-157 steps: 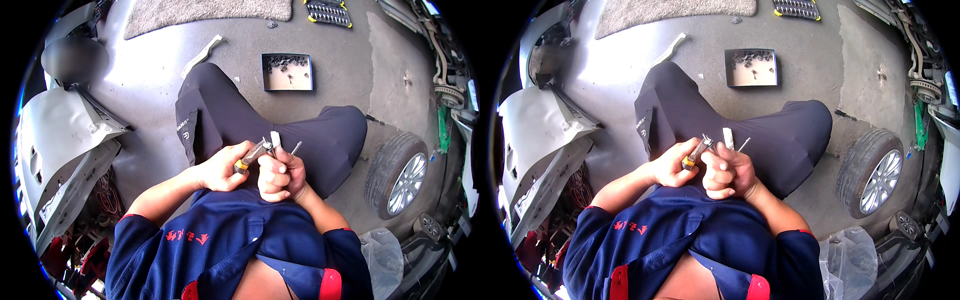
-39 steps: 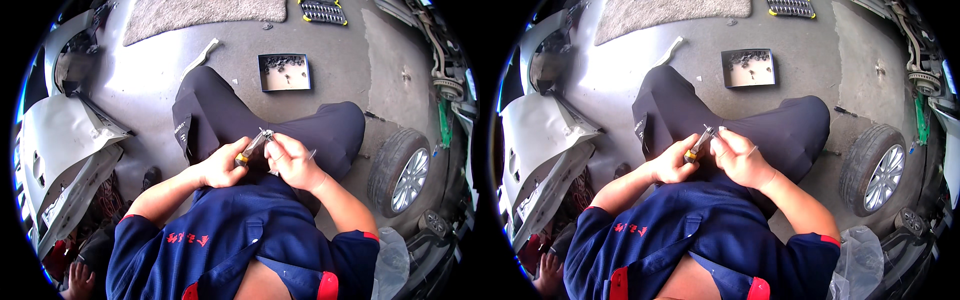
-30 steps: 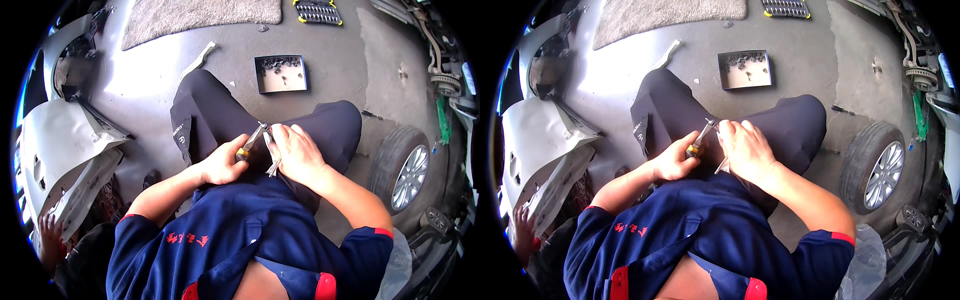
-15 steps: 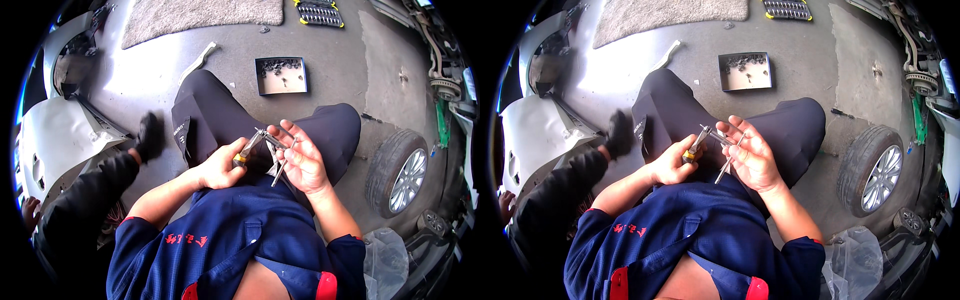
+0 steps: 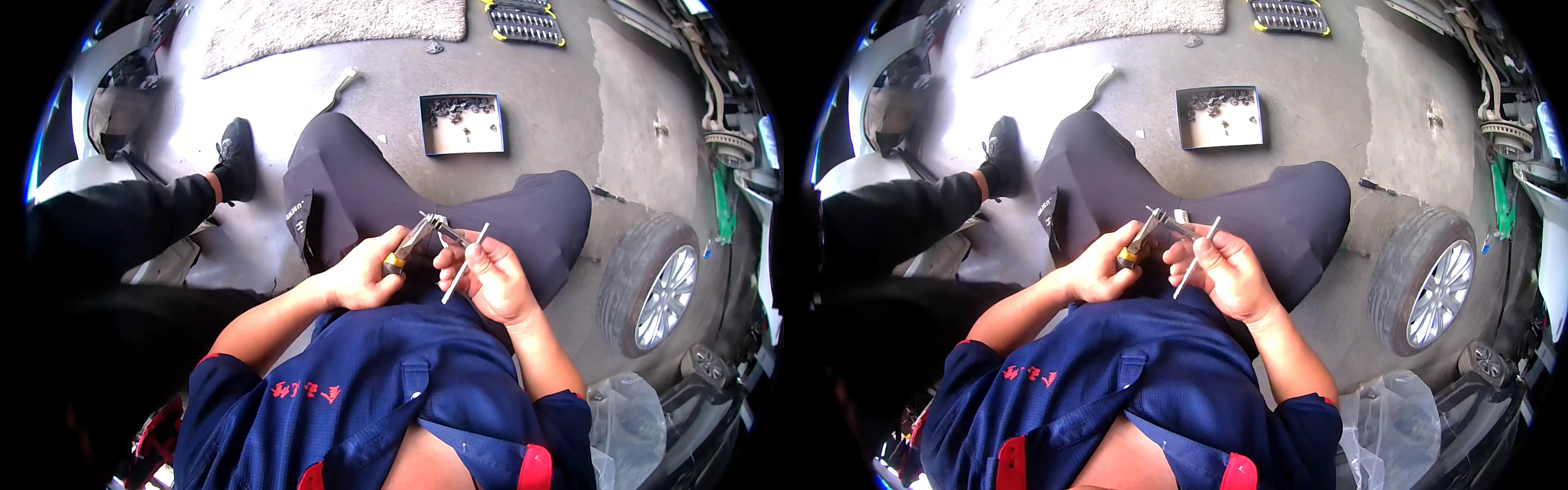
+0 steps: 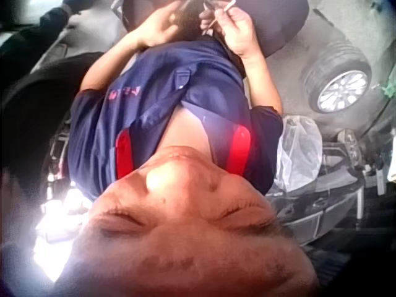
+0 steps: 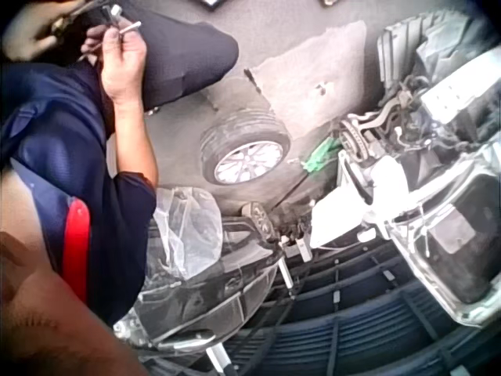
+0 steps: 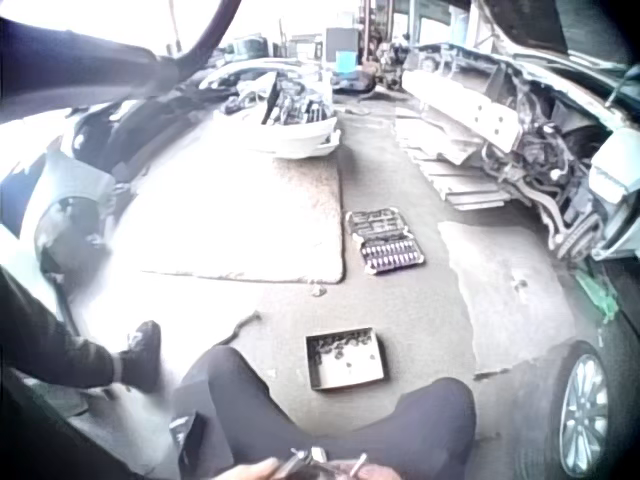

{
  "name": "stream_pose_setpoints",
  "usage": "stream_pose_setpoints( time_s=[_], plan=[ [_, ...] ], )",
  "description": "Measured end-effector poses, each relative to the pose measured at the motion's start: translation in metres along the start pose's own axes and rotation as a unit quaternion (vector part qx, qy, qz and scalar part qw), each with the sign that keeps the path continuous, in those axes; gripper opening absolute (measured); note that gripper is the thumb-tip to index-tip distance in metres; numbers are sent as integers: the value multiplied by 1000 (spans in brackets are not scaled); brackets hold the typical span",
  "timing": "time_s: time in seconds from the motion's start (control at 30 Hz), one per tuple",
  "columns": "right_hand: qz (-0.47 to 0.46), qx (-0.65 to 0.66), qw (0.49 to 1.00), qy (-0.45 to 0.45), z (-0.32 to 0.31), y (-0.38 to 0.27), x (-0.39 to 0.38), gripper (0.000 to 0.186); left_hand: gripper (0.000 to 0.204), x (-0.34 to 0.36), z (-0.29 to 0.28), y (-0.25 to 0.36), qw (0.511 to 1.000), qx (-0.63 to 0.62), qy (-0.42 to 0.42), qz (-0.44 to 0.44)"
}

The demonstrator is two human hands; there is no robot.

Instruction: The person holds and adjusts fasteners and metal clips using pliers and a metal pin while sitting on the floor.

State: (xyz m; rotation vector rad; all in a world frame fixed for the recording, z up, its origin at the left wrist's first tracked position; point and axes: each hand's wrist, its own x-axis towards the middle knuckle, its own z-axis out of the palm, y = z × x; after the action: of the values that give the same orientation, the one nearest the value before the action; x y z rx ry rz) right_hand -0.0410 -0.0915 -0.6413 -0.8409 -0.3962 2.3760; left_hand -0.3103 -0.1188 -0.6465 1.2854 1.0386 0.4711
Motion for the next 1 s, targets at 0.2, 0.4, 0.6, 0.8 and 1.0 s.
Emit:
stream_pose_setpoints(
  time_s=[0.2, 0.4, 0.6, 0.8, 1.0],
  plan=[
    [-118, -359, 924, 65, 7, -12, 7, 32, 41, 2, 6, -9, 1000, -8, 15, -15],
    [93, -58, 994, 26, 14, -34, 5, 31, 42, 0, 5, -8, 1000, -7, 15, 21],
    [-127, -400, 907, 41, 8, -9, 13, 29, 39, 2, 3, -4, 1000, -27, 0, -11],
    [-386, -844, 369, 48, -20, -19, 41, 45, 41, 11, 3, -11, 991, -87, 3, -100],
    [-287, -850, 435, 77, 16, -34, 31, 40, 42, 2, 4, -3, 986, -113, 36, -117]
  ],
)
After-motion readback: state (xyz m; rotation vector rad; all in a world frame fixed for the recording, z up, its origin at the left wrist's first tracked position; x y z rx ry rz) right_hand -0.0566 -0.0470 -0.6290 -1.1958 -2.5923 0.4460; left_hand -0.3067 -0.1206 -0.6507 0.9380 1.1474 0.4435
